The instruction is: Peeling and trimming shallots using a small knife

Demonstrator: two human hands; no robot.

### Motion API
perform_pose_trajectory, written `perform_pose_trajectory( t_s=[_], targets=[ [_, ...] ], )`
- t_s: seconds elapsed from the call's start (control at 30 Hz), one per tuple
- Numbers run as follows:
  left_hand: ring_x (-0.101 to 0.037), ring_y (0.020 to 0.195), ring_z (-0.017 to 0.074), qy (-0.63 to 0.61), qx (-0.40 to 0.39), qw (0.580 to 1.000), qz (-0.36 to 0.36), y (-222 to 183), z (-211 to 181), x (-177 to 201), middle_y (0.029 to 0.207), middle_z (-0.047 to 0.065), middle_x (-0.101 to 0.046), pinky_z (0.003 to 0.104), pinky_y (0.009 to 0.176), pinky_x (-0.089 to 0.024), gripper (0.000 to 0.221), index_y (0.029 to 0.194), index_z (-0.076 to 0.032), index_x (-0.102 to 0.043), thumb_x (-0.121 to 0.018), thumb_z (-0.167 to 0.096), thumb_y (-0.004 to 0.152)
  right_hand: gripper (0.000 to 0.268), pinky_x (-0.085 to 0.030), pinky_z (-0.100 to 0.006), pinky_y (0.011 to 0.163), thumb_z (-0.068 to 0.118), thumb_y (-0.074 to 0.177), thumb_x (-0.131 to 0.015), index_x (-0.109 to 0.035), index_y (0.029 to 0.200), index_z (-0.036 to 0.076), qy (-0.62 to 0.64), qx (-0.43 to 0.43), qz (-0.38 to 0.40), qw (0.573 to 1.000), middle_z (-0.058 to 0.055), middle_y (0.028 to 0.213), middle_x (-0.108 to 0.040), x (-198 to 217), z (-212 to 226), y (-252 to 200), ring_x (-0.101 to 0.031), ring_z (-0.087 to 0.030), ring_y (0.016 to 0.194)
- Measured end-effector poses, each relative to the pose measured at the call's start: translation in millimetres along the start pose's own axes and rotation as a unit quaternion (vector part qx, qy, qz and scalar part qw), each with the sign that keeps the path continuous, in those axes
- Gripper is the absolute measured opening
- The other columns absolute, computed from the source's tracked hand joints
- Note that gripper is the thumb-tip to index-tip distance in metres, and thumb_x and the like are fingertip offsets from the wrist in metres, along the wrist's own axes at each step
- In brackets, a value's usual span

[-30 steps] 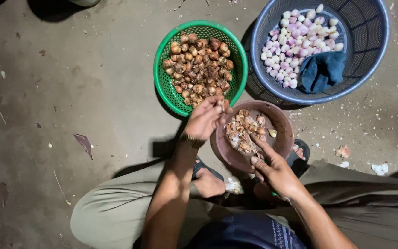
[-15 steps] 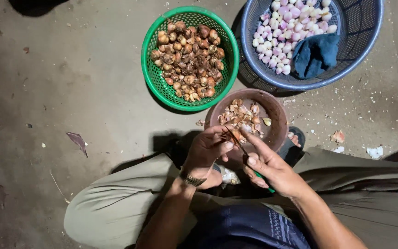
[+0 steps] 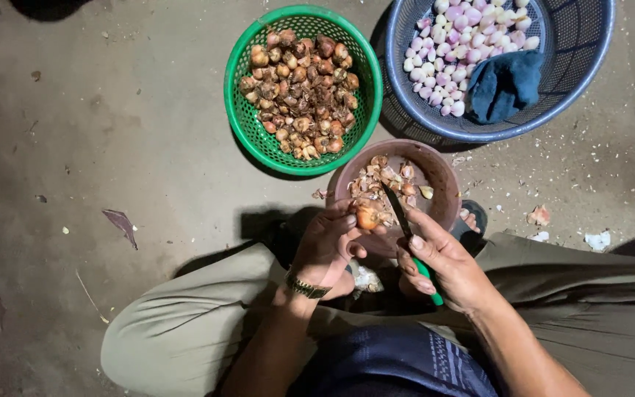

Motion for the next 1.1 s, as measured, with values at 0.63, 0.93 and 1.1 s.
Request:
perform_pose_trajectory(
  t_s=[0.63,0.93,1.1],
  targets=[
    [-0.077,0.088,0.0273,0.094,-0.092,0.989,0.072,2.7,6.5,0.7,0.108,0.018,-0.074,0.024,0.058,-0.066,0.039,0.122,0.007,-0.065,-0.072,-0.014,0.09,0.056,-0.041,-0.018,0.032,0.006,0.1,-0.052,-0.036,0.153,0.003,-0.113,0.077,-0.038,0.99,-0.02,0.075,-0.067,6.6,14.4,3.6,-0.048,-0.006,0.038],
    [-0.065,0.121,0.0363,0.3,-0.297,0.896,0.141,-16.2,-7.2,-38.5,0.112,0.019,-0.073,0.043,0.097,-0.057,0.018,0.103,-0.001,-0.072,-0.074,-0.014,0.091,0.068,-0.039,-0.018,0.027,-0.004,0.084,-0.069,-0.046,0.148,0.005,-0.117,0.049,-0.12,0.985,-0.019,0.081,-0.071,12.8,13.5,3.6,-0.047,-0.005,0.031],
    [-0.075,0.098,0.0305,0.434,-0.277,0.85,0.113,-25.2,-9.4,-47.0,0.115,0.018,-0.074,0.035,0.072,-0.064,0.03,0.112,-0.009,-0.074,-0.081,-0.012,0.084,0.087,-0.047,-0.018,0.037,-0.012,0.07,-0.078,-0.048,0.149,0.008,-0.216,0.081,-0.166,0.959,-0.019,0.094,-0.074,11.3,21.8,3.0,-0.055,-0.005,0.043]
  ],
)
Point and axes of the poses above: each hand's wrist, its own y-axis towards the middle knuckle, its own x-axis out of the back of the hand, z = x × y, the point moved 5 cm from there along y, towards the middle knuckle
